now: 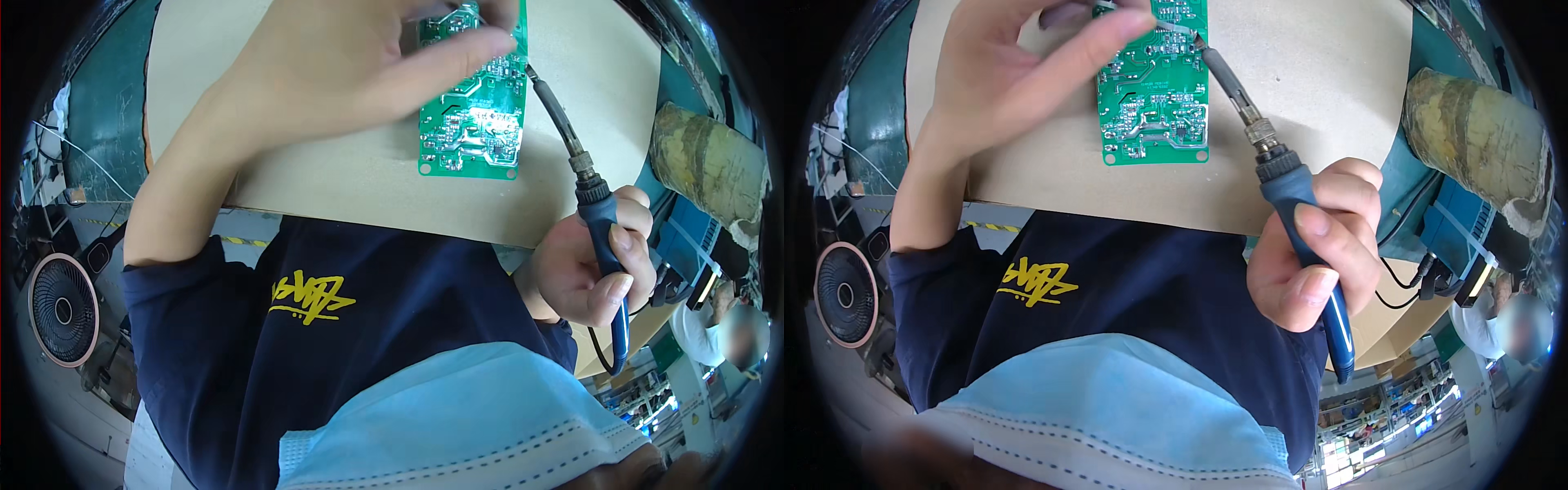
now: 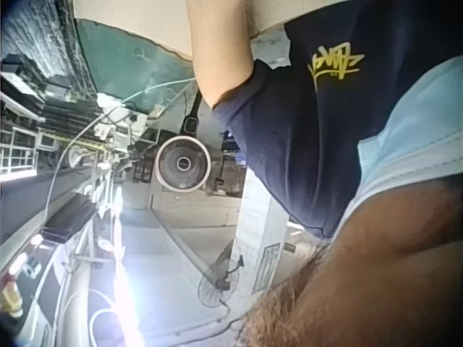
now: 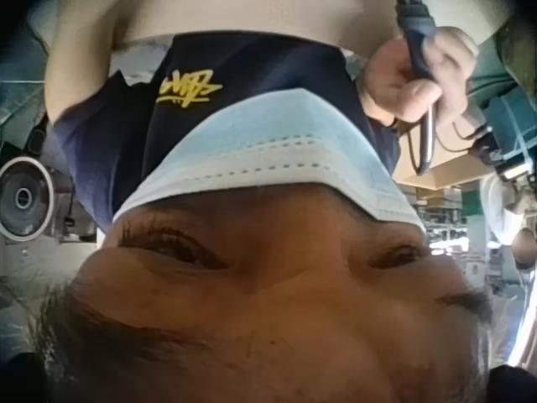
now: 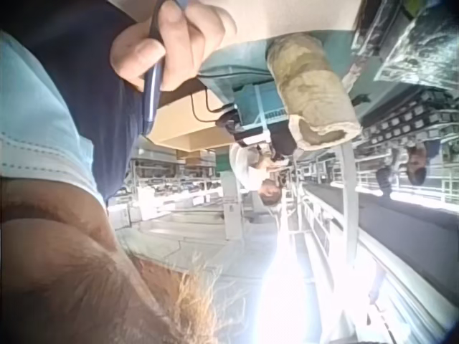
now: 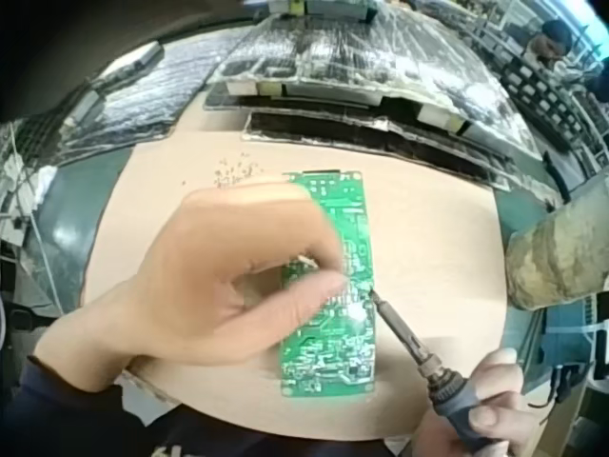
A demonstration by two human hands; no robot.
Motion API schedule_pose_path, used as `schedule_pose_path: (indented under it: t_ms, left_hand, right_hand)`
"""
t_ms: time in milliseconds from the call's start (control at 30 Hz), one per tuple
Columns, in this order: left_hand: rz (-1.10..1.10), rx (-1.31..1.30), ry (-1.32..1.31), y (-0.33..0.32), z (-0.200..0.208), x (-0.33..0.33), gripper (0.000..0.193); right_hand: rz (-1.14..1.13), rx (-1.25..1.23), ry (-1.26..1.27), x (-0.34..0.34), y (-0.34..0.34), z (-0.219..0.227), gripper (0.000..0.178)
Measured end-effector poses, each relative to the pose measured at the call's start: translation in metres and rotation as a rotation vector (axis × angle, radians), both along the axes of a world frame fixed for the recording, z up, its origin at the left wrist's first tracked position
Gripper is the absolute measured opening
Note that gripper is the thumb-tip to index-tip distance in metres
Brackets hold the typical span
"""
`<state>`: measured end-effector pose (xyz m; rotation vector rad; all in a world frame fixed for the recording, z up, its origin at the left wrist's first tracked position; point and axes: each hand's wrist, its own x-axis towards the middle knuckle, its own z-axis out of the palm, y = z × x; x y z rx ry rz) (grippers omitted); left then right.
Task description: Soldering electronic components onto a printed circuit board.
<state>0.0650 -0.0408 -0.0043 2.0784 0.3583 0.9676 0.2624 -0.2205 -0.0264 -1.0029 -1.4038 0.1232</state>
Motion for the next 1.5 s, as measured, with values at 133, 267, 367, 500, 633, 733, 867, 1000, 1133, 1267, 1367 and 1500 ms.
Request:
schedule_pose_path:
  t_ms: [133, 267, 367, 500, 633, 733, 867, 1000, 1133, 1267, 1367, 1500]
  left_hand:
    - [0.048, 0.092, 0.042, 0.003, -0.009, -0.003, 0.008]
    - [0.057, 0.066, 0.106, 0.001, -0.013, -0.003, 0.008]
    - [0.056, 0.031, 0.058, 0.003, -0.019, -0.002, 0.008]
    - [0.002, 0.163, 0.048, 0.003, -0.003, 0.000, 0.009]
    - [-0.005, 0.050, -0.083, 0.005, -0.027, 0.002, 0.011]
    - [-0.002, 0.116, -0.049, 0.005, -0.022, 0.001, 0.012]
    - [-0.006, 0.154, -0.029, 0.006, -0.016, 0.001, 0.012]
    - [-0.020, 0.080, -0.045, 0.006, -0.027, 0.002, 0.012]
    - [-0.021, 0.073, -0.032, 0.008, -0.023, 0.002, 0.011]
    - [0.000, 0.172, -0.010, 0.006, -0.025, 0.002, 0.011]
    - [-0.004, 0.130, -0.057, 0.008, -0.029, 0.003, 0.011]
    - [-0.029, 0.062, -0.014, 0.005, -0.024, 0.002, 0.012]
  right_hand:
    - [0.004, 0.010, -0.023, -0.001, 0.001, -0.003, 0.034]
    - [-0.003, -0.011, -0.034, -0.002, 0.003, -0.002, 0.034]
    - [0.008, -0.016, -0.044, -0.001, 0.004, -0.001, 0.034]
    - [0.000, -0.020, -0.049, -0.001, 0.003, -0.003, 0.034]
    - [0.018, -0.049, -0.026, -0.003, 0.003, 0.000, 0.037]
    - [0.032, -0.062, -0.033, -0.002, 0.002, 0.002, 0.036]
    - [0.038, -0.069, -0.047, -0.001, 0.003, 0.001, 0.036]
    - [0.046, -0.070, -0.041, 0.000, 0.002, 0.000, 0.037]
    - [0.036, -0.070, -0.031, 0.000, 0.002, 0.001, 0.036]
    - [0.045, -0.061, -0.027, 0.001, 0.001, 0.000, 0.036]
    - [0.038, -0.060, -0.025, 0.002, 0.000, -0.002, 0.036]
    - [0.033, -0.060, -0.020, 0.001, 0.000, 0.000, 0.036]
